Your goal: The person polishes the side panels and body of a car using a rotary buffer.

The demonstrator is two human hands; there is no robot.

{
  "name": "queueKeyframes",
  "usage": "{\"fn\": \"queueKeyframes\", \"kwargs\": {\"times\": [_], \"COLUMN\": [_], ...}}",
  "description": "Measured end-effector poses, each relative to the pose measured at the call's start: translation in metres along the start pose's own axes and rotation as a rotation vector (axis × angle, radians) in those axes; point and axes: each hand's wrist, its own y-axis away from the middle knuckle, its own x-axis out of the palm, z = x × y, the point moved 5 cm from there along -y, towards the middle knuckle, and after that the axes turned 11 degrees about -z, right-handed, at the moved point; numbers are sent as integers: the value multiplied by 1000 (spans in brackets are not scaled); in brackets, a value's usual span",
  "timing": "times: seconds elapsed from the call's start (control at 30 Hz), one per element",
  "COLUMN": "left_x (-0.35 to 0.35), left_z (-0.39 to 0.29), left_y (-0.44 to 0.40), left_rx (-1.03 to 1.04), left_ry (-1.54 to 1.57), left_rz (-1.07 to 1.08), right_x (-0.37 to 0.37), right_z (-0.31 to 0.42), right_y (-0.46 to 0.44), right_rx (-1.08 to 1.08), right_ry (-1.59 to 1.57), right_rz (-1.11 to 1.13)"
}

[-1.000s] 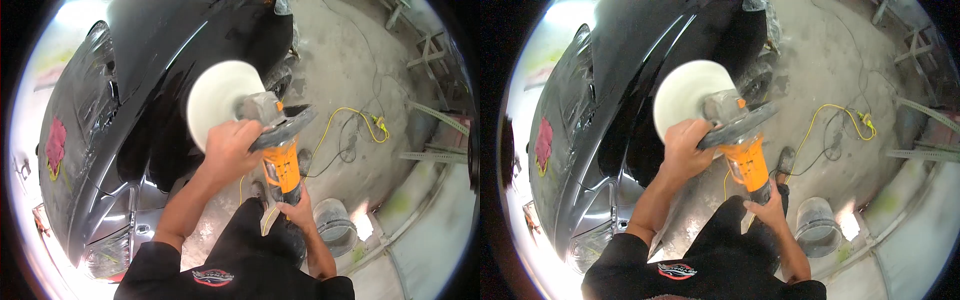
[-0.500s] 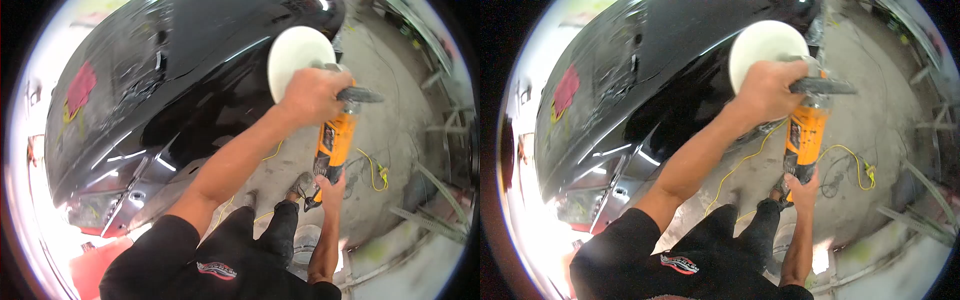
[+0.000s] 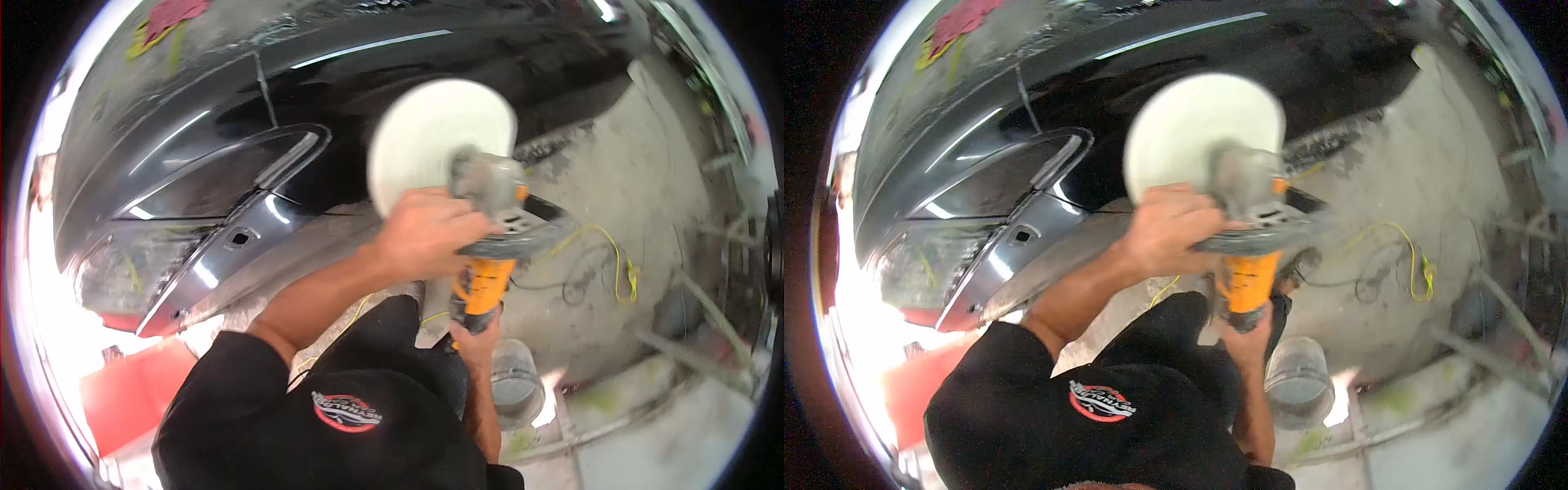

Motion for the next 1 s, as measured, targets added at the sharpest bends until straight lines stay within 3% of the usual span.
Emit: {"fn": "queueKeyframes", "kwargs": {"times": [0.13, 0.27, 0.37, 0.47, 0.63, 0.7, 0.77, 0.83, 1.0], "left_x": [-53, -95, -107, -94, -57, -38, -19, 4, 31], "left_z": [-7, -12, -12, -13, -6, -3, -2, 3, 14], "left_y": [63, 115, 138, 150, 101, 78, 46, 20, -30], "left_rx": [-7, 1, -56, -33, 33, 49, 72, 106, 136], "left_ry": [45, 0, 81, 95, 133, 95, 91, 79, 46], "left_rz": [-31, -44, 60, -97, -50, -53, -196, -293, -312], "right_x": [33, 48, 52, 42, 13, 0, -13, -25, -40], "right_z": [-43, -69, -70, -76, -67, -62, -51, -20, 14], "right_y": [51, 73, 77, 68, 26, 6, -13, -35, -67], "right_rx": [121, 63, 8, 36, -120, -73, -45, -160, -203], "right_ry": [18, 250, 329, 350, 288, 182, 74, 141, 180], "right_rz": [82, 174, 210, 252, 150, 97, 36, -8, -123]}}
